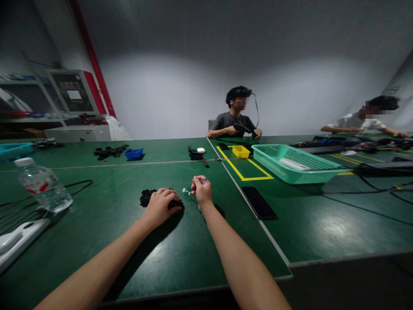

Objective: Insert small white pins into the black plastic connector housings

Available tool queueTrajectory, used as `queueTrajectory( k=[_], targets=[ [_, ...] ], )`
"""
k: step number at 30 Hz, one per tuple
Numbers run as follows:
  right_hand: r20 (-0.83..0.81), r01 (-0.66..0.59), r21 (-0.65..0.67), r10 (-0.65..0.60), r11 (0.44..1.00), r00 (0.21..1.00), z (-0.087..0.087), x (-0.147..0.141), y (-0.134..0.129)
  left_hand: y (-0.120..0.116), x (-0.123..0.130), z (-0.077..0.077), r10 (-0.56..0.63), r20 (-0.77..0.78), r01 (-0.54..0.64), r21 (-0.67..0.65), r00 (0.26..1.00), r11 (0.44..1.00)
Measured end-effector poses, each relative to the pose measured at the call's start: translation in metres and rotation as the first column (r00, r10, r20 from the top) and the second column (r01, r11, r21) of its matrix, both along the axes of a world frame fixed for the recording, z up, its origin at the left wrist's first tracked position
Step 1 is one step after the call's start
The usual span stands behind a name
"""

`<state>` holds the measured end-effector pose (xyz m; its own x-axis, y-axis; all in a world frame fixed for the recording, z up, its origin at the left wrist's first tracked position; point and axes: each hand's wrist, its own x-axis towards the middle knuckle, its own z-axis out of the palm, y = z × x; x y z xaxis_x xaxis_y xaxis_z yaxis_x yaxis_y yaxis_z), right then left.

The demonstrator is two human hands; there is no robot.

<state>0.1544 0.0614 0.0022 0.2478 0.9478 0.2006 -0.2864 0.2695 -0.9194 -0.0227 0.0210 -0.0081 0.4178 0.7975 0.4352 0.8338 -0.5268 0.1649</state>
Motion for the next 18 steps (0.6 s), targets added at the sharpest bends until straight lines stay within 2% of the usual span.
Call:
queueTrajectory(
  k=[18],
  targets=[
    [0.015, -0.022, -0.004, 0.022, 1.0, 1.0, 0.0013, -0.0014, -0.0015, -0.0012, -0.0025, 0.0015, 0.036, -0.049, -0.036, -0.01, 0.998, 0.999]
  ],
)
